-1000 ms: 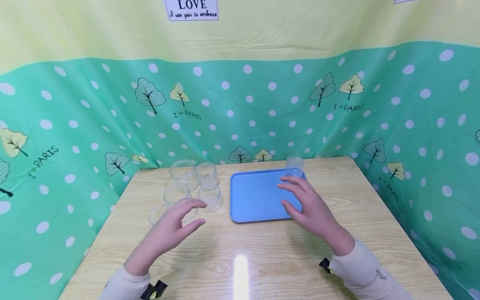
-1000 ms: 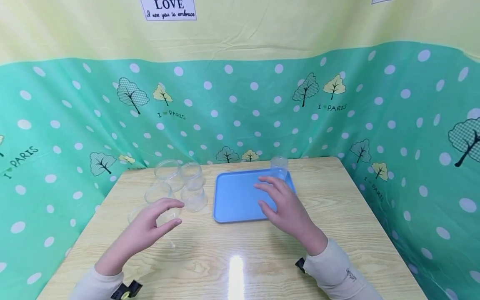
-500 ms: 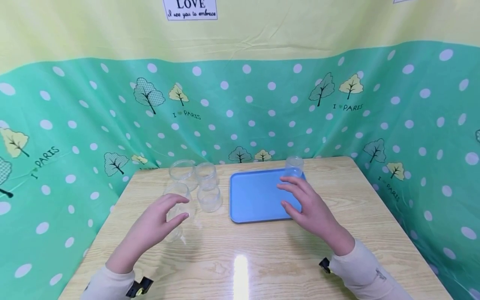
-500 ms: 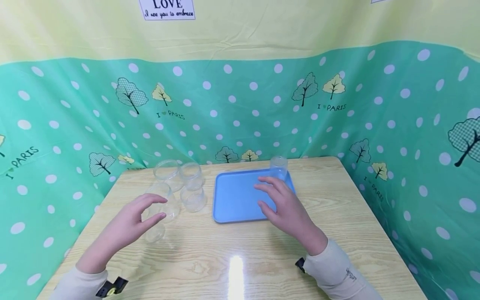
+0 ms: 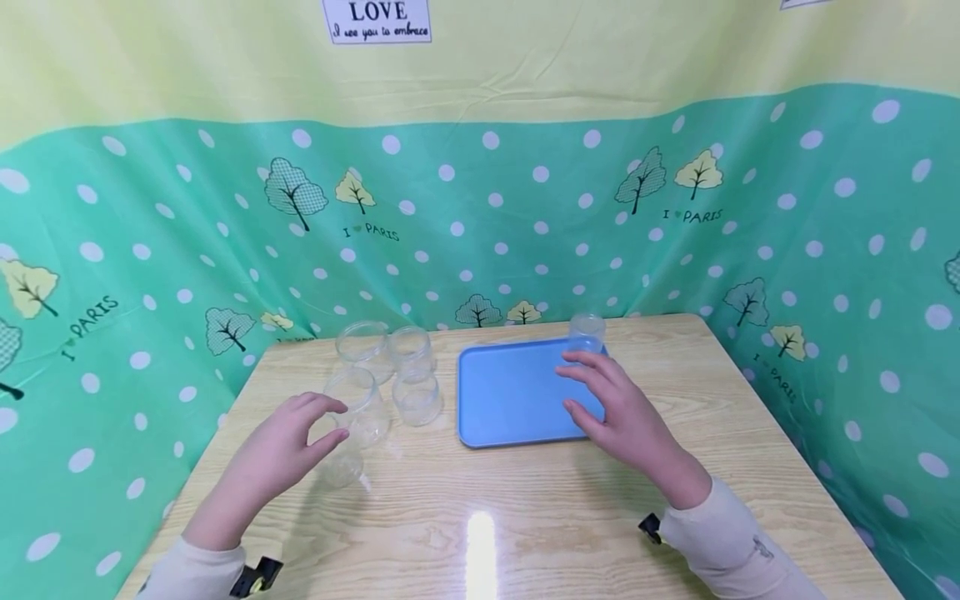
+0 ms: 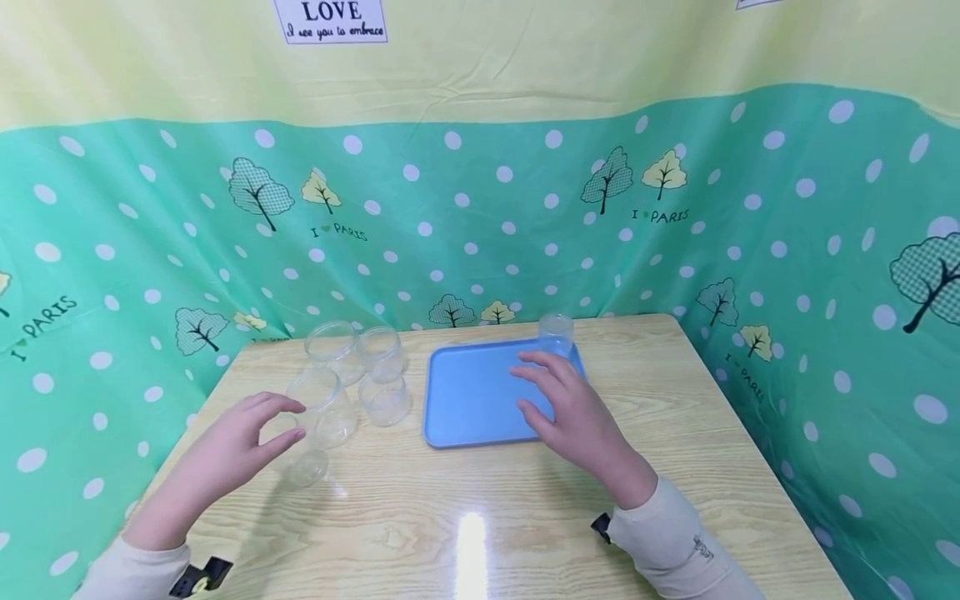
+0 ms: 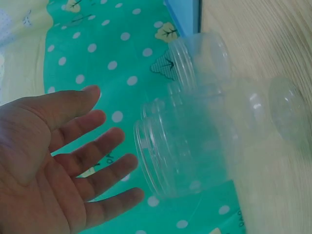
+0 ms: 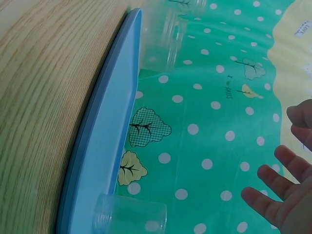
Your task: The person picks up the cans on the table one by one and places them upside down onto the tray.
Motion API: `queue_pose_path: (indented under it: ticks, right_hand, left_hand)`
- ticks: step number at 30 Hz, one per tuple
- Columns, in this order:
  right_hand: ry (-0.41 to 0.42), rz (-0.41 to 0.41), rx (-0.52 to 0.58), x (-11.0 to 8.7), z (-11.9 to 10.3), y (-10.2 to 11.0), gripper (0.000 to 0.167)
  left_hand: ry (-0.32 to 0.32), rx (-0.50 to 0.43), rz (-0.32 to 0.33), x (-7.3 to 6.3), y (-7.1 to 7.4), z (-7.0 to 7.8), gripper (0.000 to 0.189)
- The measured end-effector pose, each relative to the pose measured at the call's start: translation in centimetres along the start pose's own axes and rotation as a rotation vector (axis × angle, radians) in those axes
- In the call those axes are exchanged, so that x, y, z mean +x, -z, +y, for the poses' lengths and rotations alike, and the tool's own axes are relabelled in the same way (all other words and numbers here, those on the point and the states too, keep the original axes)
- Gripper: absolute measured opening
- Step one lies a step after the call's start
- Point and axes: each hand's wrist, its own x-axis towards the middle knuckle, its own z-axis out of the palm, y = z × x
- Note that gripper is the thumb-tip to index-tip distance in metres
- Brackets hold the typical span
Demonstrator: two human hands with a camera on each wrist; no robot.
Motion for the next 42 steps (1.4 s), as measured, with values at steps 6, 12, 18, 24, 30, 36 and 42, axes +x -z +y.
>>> queue_pose_path:
  ticks: [6, 12, 18, 24, 30, 36, 42]
  right_hand:
    - [0.014, 0.015, 0.004, 0.0, 0.1, 0.0, 0.052]
    - [0.009, 0.000, 0.000, 0.0, 0.0, 0.0, 0.051]
    - [0.002, -0.016, -0.008, 0.0, 0.0, 0.2, 0.050]
    - [0.006, -0.016, -0.009, -0.1, 0.1, 0.1, 0.050]
    - [0.006, -0.024, -0.011, 0.0, 0.1, 0.2, 0.048]
    - [0.007, -0.024, -0.018, 0.0, 0.2, 0.3, 0.048]
    - [0.007, -0.020, -0.027, 0.0, 0.3, 0.3, 0.047]
  left_hand:
    - [0.031, 0.021, -0.039, -0.3, 0.3, -0.8, 0.029]
    - [0.071, 0.018, -0.061, -0.4, 0.5, -1.4, 0.035]
    - [0.138, 0.008, -0.078, -0.4, 0.4, -2.0, 0.057]
    - [0.198, 0.002, -0.128, -0.4, 0.2, -2.6, 0.083]
    - [0.222, -0.015, -0.182, -0.4, -0.2, -2.6, 0.089]
    - [0.226, -0.023, -0.188, -0.1, -0.3, -2.4, 0.089]
    - [0.216, -0.041, -0.169, 0.1, -0.7, -2.3, 0.083]
